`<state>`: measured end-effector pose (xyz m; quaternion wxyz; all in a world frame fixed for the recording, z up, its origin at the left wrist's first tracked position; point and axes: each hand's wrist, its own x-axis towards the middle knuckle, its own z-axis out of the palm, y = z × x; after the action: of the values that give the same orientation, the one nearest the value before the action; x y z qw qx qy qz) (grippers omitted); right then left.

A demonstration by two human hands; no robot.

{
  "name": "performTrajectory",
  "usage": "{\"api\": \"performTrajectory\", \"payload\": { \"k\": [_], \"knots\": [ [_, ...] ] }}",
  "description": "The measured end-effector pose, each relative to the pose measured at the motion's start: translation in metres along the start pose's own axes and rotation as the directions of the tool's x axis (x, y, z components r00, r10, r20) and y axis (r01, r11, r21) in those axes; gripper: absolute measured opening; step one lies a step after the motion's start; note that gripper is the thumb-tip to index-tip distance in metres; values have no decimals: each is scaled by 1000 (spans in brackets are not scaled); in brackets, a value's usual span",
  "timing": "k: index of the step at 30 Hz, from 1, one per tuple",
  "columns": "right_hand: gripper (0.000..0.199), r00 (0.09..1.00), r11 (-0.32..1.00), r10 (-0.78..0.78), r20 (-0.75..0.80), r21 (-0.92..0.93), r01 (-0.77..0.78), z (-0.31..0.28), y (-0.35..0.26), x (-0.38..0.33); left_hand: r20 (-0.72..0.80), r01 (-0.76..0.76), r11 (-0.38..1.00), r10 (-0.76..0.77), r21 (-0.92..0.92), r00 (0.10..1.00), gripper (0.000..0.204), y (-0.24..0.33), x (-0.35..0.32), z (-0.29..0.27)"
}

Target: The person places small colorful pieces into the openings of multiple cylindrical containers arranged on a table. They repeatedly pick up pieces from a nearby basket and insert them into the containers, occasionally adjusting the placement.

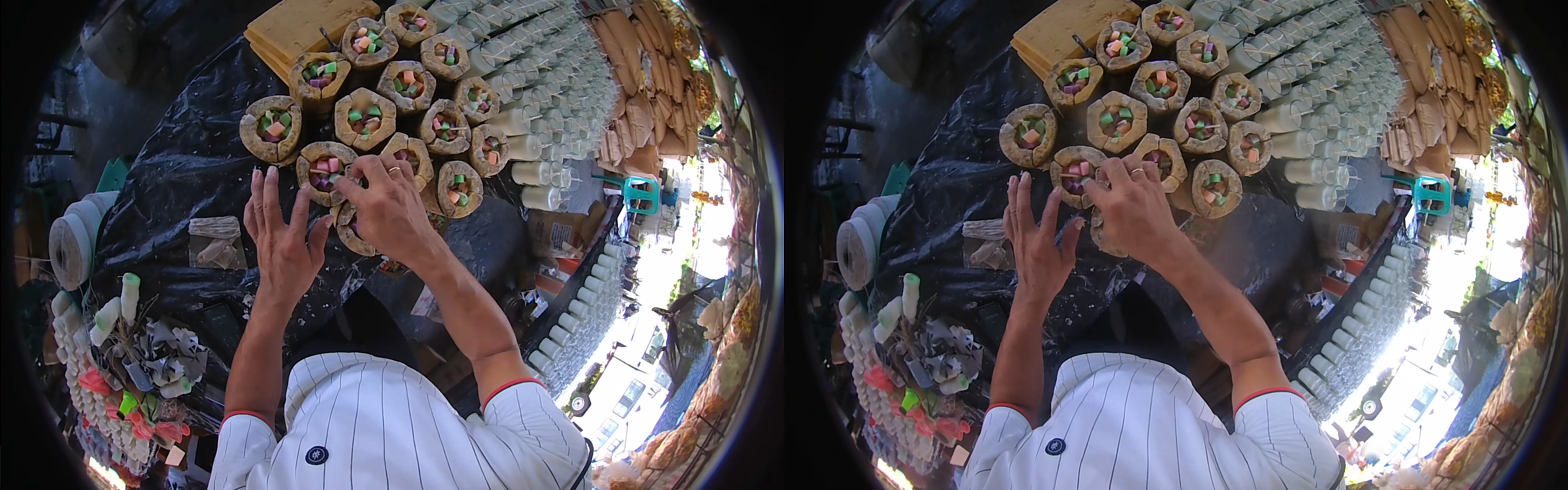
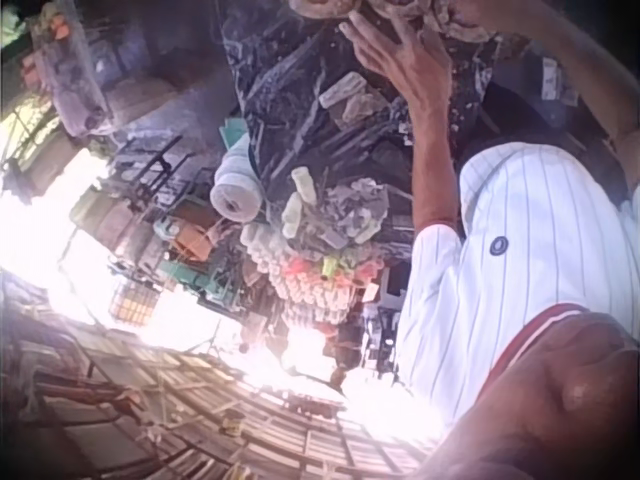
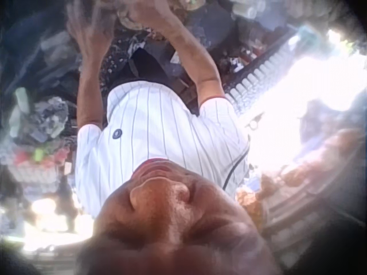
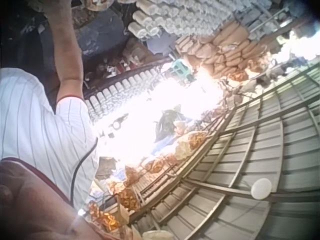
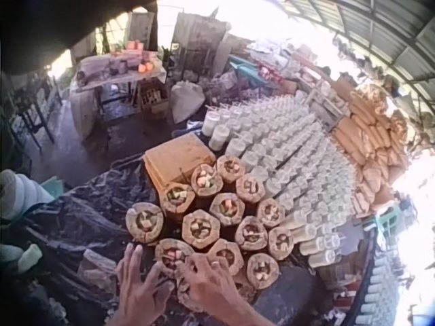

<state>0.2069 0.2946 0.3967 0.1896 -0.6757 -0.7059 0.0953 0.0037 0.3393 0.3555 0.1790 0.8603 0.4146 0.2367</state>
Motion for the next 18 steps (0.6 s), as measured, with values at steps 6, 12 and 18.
{"api": "performTrajectory", "payload": {
  "k": [6, 12, 18],
  "knots": [
    [45, 1000, 999, 27, -15, 20, -27, 4, -2, 0, 44, -12, 999, 10, 39, 999, 44, -2, 19, 3],
    [51, 998, 999, 47, 28, 0, -47, 4, -3, 1, 76, -44, 997, 39, 63, 996, 44, 0, 19, 4],
    [50, 999, 999, 37, 33, -37, -36, 6, -3, 10, 80, -36, 998, 32, 53, 996, 49, 2, 13, 5]
  ]
}}
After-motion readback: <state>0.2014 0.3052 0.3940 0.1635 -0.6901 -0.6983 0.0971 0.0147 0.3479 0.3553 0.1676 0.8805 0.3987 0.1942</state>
